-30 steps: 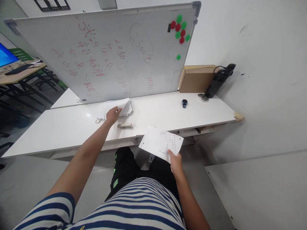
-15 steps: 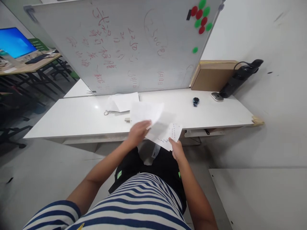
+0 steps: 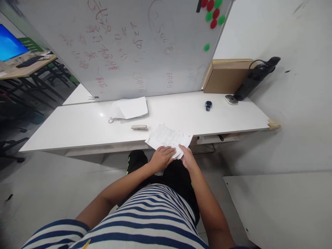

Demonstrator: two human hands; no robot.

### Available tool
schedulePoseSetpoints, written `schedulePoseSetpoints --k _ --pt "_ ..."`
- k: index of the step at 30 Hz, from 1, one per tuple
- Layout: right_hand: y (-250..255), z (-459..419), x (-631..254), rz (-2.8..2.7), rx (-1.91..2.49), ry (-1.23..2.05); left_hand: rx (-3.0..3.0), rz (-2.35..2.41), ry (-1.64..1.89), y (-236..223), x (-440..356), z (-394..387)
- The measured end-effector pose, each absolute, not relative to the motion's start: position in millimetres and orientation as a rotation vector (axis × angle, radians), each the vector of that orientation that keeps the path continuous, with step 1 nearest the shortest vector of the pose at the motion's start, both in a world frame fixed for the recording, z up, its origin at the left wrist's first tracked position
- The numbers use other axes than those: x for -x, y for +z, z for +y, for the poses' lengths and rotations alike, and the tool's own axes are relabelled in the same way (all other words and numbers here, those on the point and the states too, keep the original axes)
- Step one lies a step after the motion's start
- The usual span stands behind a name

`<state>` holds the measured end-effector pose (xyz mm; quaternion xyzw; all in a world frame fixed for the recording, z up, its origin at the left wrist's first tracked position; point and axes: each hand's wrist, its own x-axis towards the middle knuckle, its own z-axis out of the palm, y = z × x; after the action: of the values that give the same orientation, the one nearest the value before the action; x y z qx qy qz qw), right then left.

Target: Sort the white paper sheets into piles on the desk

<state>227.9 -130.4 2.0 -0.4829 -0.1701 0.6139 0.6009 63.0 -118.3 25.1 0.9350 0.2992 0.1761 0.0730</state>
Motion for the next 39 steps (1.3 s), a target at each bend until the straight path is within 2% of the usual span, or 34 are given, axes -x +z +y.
schedulePoseSetpoints --k 3,10,13,17,20,26,32,39 --pt "-5.7 -132.2 -228.8 -0.384 1.214 1.339 -2.654 1.047 0.535 32.1 -53.9 -115.4" --pt "-12.0 -140.0 -240.5 -0.493 1.452 1.208 -1.907 1.56 0.992 21.1 -16.8 -96.0" --pt "-6.7 -146.3 -242.4 -0.585 1.434 1.239 -1.406 1.545 1.072 17.4 -3.9 -103.0" --pt "1.4 -150.1 -244.3 -0.709 1.376 1.284 -0.945 1.183 0.817 36.1 11.0 -112.0" --pt "13.9 -141.4 -250.9 -0.828 1.368 1.196 -1.012 1.089 0.727 63.0 15.0 -103.2" --pt "53.4 -89.9 -267.2 -0.988 1.231 0.973 -1.439 1.172 1.004 103.4 -8.6 -46.1" --pt "43.8 -54.1 -254.8 -0.849 1.435 0.887 -1.606 1.319 1.019 70.6 -36.2 -22.2" --pt "37.5 -59.5 -237.0 -0.971 1.362 0.875 -1.592 1.318 1.098 47.4 -46.2 -30.5"
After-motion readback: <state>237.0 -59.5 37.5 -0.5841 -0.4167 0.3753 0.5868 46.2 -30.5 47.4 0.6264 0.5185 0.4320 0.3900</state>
